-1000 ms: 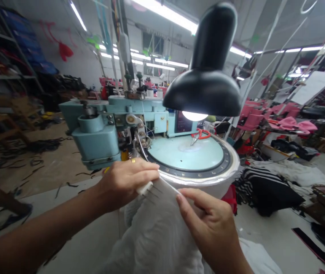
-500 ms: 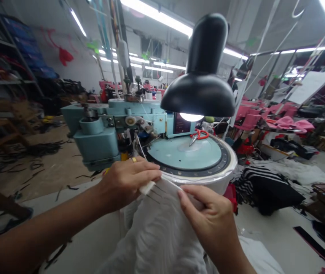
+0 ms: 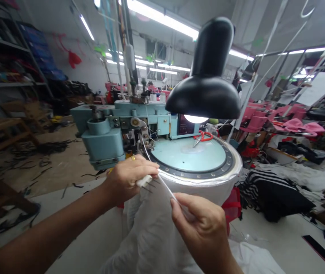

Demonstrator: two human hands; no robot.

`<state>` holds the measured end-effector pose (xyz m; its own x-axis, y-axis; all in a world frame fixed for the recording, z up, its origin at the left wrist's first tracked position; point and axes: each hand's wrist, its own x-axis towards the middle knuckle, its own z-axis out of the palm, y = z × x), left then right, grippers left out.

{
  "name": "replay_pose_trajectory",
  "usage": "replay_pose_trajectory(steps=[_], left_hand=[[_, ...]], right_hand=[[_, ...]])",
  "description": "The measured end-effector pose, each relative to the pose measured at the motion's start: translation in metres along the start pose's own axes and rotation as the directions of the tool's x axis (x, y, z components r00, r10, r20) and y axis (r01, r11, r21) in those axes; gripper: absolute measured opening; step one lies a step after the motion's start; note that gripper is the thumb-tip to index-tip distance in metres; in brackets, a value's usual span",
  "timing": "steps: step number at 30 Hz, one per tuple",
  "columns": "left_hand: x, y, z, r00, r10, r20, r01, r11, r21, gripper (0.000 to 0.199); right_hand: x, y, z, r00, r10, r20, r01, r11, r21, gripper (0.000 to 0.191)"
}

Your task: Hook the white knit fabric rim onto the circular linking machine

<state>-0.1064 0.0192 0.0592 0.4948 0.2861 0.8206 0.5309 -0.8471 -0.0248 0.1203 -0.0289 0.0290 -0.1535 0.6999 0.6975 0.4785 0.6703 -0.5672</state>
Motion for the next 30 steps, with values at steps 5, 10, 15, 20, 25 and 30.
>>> replay_pose_trajectory(steps=[5,10,15,20,25,30], left_hand=[[-0.002,-0.002,0.000,0.993,0.121,-0.004,-0.118,0.975,0.187,0.017],[0.000,0.002,-0.005,0.993,0.096,0.074,-0.107,0.979,0.175,0.016],[-0.003,0.002,0.001,0.999,0.041,-0.004,-0.040,0.995,0.089,0.013],[-0.006,-0.002,0.004,0.991,0.131,-0.038,-0.121,0.973,0.197,0.014],[-0.002,-0.001,0.003,0.991,0.134,0.007,-0.131,0.963,0.234,0.014],[-0.001,0.006,-0.005,0.998,0.067,0.010,-0.067,0.971,0.228,0.012]], right_hand=[[-0.008,0.011,-0.011,0.977,0.108,-0.182,-0.121,0.991,-0.062,0.011],[-0.012,0.009,-0.017,0.878,0.469,0.093,-0.478,0.860,0.176,0.026],[0.000,-0.001,0.004,0.980,0.200,0.014,-0.201,0.977,0.066,0.020],[0.000,0.000,0.021,0.964,-0.052,-0.259,0.016,0.990,-0.141,0.012],[-0.002,-0.001,0.022,0.951,-0.079,-0.299,0.008,0.972,-0.233,0.009],[0.000,-0.006,0.021,0.942,-0.016,-0.335,-0.055,0.978,-0.202,0.006]])
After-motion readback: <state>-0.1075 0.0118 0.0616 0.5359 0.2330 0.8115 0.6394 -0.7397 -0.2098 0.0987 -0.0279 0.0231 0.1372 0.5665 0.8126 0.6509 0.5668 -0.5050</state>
